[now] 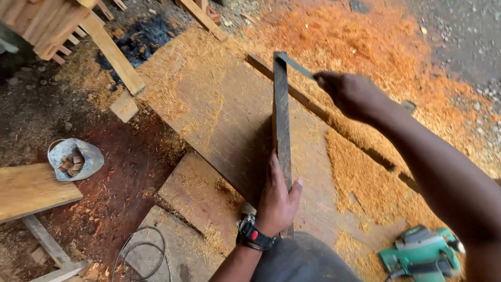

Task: The person uses a metal file to smooth the edges of a rectangular wooden plank on a workbench. They then use a green electric sander to smooth the surface of the wood, moving the tool back and forth across the plank.

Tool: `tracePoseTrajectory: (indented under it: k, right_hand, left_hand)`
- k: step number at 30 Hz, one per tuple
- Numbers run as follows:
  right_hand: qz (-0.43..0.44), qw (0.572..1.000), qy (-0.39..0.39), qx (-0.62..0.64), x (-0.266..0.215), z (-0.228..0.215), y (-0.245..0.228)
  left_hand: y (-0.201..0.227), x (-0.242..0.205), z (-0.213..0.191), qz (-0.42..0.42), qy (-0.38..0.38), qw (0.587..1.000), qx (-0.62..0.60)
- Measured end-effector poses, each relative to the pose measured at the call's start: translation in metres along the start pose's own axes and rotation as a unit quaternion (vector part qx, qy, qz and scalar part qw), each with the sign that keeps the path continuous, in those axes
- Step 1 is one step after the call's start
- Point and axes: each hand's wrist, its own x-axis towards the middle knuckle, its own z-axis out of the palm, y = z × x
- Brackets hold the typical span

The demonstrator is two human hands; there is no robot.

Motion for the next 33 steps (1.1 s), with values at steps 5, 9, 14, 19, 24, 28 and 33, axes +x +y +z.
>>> tracePoseTrajectory:
  k: [5, 9, 14, 19, 24, 28, 33]
  right_hand:
    - [0.023, 0.999, -0.036, -0.001, -0.015, -0.002, -0.017]
    - [0.026, 0.999, -0.024, 0.004, 0.004, -0.002, -0.023]
    - [0.021, 0.999, -0.040, 0.022, 0.003, -0.006, -0.026]
    - [0.043, 0.999, -0.010, 0.021, 0.013, -0.003, -0.024]
    - [-0.083, 0.993, 0.076, 0.032, -0.002, 0.013, 0.006]
    - [-0.089, 0.975, 0.189, 0.079, -0.007, 0.069, 0.045]
    - [-0.097, 0.960, 0.171, 0.201, -0.122, 0.120, 0.039]
  left_hand:
    - [0.002, 0.000, -0.007, -0.003, 0.003, 1.000, -0.005]
    - [0.005, 0.000, -0.005, 0.004, 0.000, 1.000, -0.001]
    - [-0.005, 0.001, -0.003, 0.003, 0.006, 1.000, -0.002]
    - [0.019, 0.005, -0.018, 0.032, 0.011, 0.999, 0.014]
    - [0.045, 0.002, -0.034, -0.029, -0.015, 0.999, -0.012]
    - [0.069, 0.006, -0.044, -0.067, -0.034, 0.994, -0.074]
    - [0.060, 0.007, -0.042, -0.042, -0.022, 0.994, -0.097]
